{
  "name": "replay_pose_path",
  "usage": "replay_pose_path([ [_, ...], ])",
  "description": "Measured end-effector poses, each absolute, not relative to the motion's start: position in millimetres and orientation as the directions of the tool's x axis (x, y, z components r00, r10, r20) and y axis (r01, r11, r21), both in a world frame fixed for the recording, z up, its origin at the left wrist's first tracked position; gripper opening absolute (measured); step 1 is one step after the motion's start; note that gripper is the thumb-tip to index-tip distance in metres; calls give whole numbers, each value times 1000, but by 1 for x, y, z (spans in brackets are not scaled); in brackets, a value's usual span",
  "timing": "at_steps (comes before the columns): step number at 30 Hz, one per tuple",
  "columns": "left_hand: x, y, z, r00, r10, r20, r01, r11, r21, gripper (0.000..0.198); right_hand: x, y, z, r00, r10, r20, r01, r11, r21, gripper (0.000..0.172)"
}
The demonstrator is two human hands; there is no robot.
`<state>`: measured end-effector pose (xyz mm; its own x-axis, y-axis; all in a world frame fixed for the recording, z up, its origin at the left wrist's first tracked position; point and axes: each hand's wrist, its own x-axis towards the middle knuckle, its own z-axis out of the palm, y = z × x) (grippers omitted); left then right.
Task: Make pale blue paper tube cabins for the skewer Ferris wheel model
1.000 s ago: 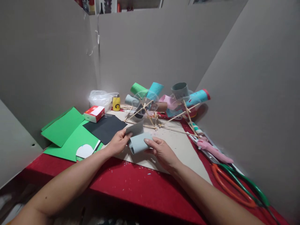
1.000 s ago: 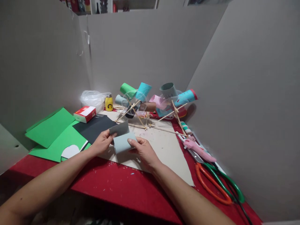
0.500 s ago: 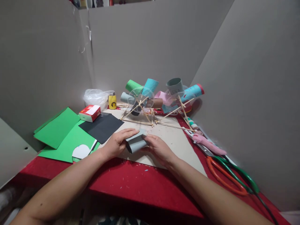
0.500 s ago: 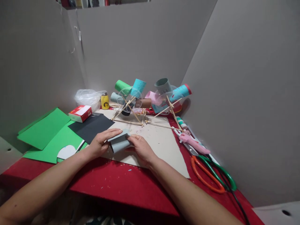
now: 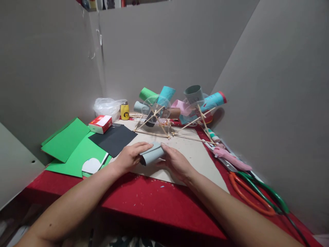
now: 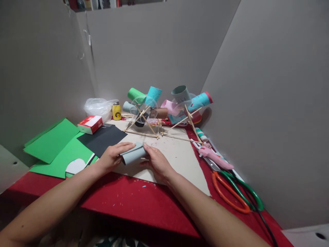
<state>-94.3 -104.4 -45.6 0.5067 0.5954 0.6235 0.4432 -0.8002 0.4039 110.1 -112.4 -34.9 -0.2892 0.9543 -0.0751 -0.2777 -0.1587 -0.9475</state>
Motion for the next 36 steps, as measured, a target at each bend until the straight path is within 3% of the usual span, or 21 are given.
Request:
replay_pose_path([
  [2,-91,-102,-42,360,722,590,331,-691,643,42,113,-109,-35,-269,959,-92,-295,-172,-940,33],
  [4,-90,-101,-37,243,869,430,201,-479,855,35,116,-105,-35,-219,974,-61,-286,-124,-950,35],
  [7,-90,-101,-29,244,956,164,62,-184,981,30,119,-102,-34,-114,991,75,-222,48,-974,30],
  [10,-90,-104,-23,335,941,51,47,-71,996,26,120,-102,-34,-110,976,185,-152,168,-974,34],
  [14,-86,-111,-20,449,893,-2,65,-30,997,26,116,-106,-34,-196,954,227,-87,213,-973,40],
  [20,-82,-114,-25,516,854,-70,104,19,994,30,115,-112,-33,-247,954,171,-37,167,-985,15],
  [24,-81,-115,-31,543,839,-45,46,23,999,39,118,-112,-35,-244,964,107,-69,93,-993,8],
  [30,-84,-115,-30,505,863,25,-85,21,996,52,124,-106,-45,-178,983,47,-119,26,-993,21],
  [36,-87,-114,-30,402,907,124,-176,-57,983,43,126,-102,-51,-92,991,95,-95,86,-992,24],
])
